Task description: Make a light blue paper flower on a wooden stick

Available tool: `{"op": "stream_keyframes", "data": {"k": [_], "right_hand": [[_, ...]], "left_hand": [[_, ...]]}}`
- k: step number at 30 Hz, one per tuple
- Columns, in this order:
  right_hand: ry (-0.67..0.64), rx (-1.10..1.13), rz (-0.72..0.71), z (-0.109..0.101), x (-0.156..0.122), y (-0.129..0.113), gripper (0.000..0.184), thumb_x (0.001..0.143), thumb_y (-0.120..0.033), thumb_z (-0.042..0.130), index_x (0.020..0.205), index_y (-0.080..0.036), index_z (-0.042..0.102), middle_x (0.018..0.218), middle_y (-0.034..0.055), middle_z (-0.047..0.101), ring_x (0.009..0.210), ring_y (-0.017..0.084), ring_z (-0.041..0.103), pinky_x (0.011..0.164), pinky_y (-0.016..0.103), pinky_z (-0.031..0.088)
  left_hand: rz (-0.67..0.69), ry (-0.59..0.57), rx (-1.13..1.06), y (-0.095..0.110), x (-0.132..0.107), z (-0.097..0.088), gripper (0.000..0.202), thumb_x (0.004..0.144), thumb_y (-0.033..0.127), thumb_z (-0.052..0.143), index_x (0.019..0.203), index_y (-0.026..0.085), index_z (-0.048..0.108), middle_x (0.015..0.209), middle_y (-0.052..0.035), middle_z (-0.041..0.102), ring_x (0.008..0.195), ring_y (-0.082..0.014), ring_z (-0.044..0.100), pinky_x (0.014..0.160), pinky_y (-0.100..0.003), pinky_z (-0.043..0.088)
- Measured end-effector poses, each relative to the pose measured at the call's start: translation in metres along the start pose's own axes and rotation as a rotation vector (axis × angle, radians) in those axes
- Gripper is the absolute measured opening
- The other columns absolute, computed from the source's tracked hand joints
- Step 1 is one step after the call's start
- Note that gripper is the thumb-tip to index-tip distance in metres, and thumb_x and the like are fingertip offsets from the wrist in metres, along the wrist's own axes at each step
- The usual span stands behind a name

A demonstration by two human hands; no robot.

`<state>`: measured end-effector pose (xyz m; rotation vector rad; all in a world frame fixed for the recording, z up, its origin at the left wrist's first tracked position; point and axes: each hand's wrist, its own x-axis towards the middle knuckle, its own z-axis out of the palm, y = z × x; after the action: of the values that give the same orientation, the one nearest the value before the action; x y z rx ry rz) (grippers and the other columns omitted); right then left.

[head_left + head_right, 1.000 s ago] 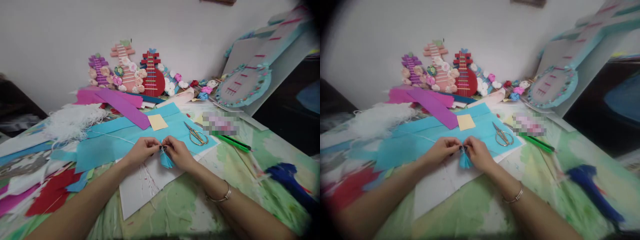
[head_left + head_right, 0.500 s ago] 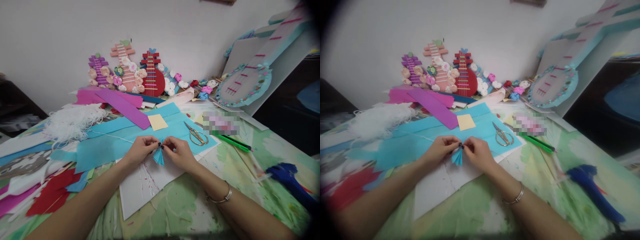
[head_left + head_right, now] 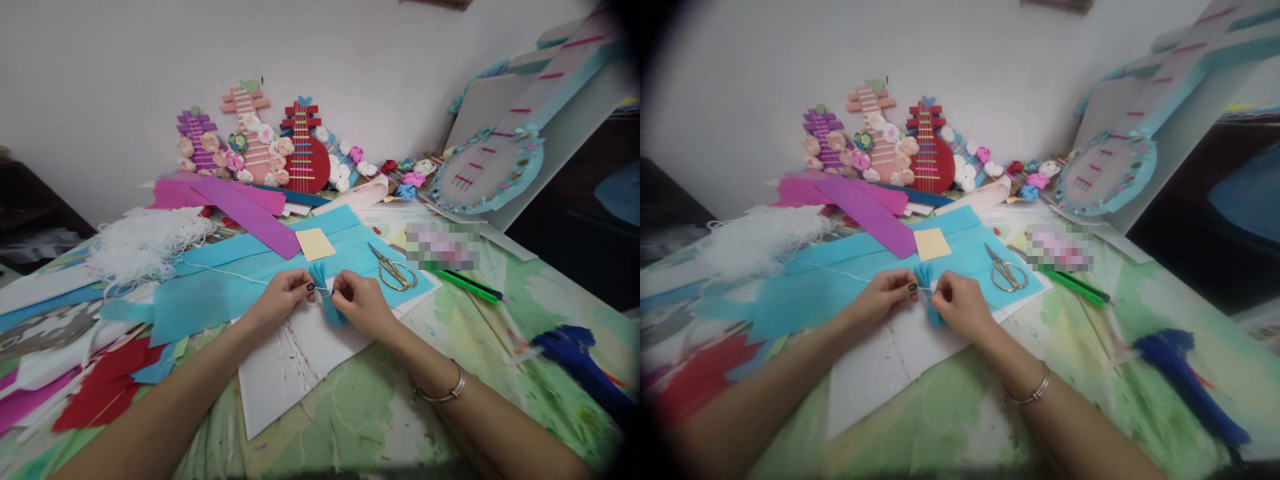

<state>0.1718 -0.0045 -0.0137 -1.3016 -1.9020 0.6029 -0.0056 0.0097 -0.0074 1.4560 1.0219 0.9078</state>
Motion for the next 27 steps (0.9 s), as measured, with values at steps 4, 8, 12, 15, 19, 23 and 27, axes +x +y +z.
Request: {"op": "stream_keyframes", "data": {"k": [4,8,12,15,19,23,27], "right_hand": [[-0.07,0.138,0.117,0.0004,0.0007,0.0006,0.003,0.07,-0.018,0.047,0.069,-0.019,0.05,0.054,-0.0045,0.054,0.047,0.008,0.048,0.05,0.019,0.035],[-0.076,0.122,0.123,0.0009,0.0003,-0.0003,0.004,0.067,-0.017,0.047,0.065,-0.019,0.05,0.054,-0.0042,0.054,0.049,0.008,0.049,0.049,0.019,0.035],[-0.084,0.148,0.114,-0.0002,0.0002,-0.0012,0.005,0.068,-0.017,0.046,0.065,-0.019,0.05,0.053,-0.0044,0.054,0.048,0.008,0.048,0.05,0.019,0.035],[-0.072,0.136,0.091,-0.0014,0.001,-0.0007,0.005,0.067,-0.017,0.047,0.063,-0.018,0.05,0.053,-0.0042,0.053,0.048,0.008,0.046,0.05,0.019,0.035],[-0.037,0.102,0.061,-0.0025,0.0027,0.0009,0.006,0.066,-0.017,0.048,0.061,-0.017,0.051,0.055,-0.0041,0.052,0.05,0.007,0.042,0.049,0.018,0.032],[-0.035,0.095,0.063,-0.0031,0.0032,0.0006,0.005,0.066,-0.017,0.048,0.062,-0.017,0.051,0.056,-0.0041,0.052,0.05,0.007,0.043,0.05,0.018,0.033],[-0.074,0.151,0.124,-0.003,0.0019,-0.0015,0.005,0.067,-0.016,0.047,0.063,-0.018,0.05,0.053,-0.0039,0.054,0.048,0.008,0.048,0.049,0.019,0.036]], "left_hand": [[-0.076,-0.031,-0.149,-0.0027,0.001,-0.0007,0.02,0.069,0.03,0.064,0.066,0.013,0.054,0.059,-0.0014,0.059,0.041,-0.0061,0.043,0.041,-0.019,0.031],[-0.066,-0.052,-0.231,-0.0032,0.0016,-0.001,0.023,0.068,0.031,0.068,0.066,0.012,0.054,0.066,-0.0055,0.064,0.054,-0.0111,0.055,0.05,-0.022,0.04],[-0.037,-0.045,-0.236,-0.0009,0.0008,-0.0011,0.023,0.068,0.031,0.068,0.066,0.012,0.056,0.067,-0.0065,0.065,0.055,-0.0103,0.053,0.055,-0.023,0.04],[-0.03,-0.033,-0.226,-0.0001,0.0006,-0.0016,0.023,0.068,0.031,0.069,0.065,0.012,0.056,0.069,-0.0069,0.066,0.056,-0.0102,0.053,0.056,-0.023,0.038],[-0.016,-0.024,-0.214,-0.0023,0.0016,-0.0031,0.024,0.069,0.031,0.069,0.065,0.012,0.056,0.071,-0.008,0.067,0.059,-0.0117,0.055,0.056,-0.023,0.037],[0.006,-0.04,-0.229,-0.0051,0.0023,-0.0043,0.023,0.07,0.032,0.069,0.068,0.012,0.058,0.077,-0.0093,0.068,0.065,-0.013,0.058,0.059,-0.023,0.038],[0.009,-0.052,-0.271,-0.0047,0.0018,-0.0043,0.021,0.071,0.031,0.069,0.07,0.012,0.058,0.083,-0.0099,0.069,0.077,-0.0165,0.062,0.065,-0.024,0.041]]}}
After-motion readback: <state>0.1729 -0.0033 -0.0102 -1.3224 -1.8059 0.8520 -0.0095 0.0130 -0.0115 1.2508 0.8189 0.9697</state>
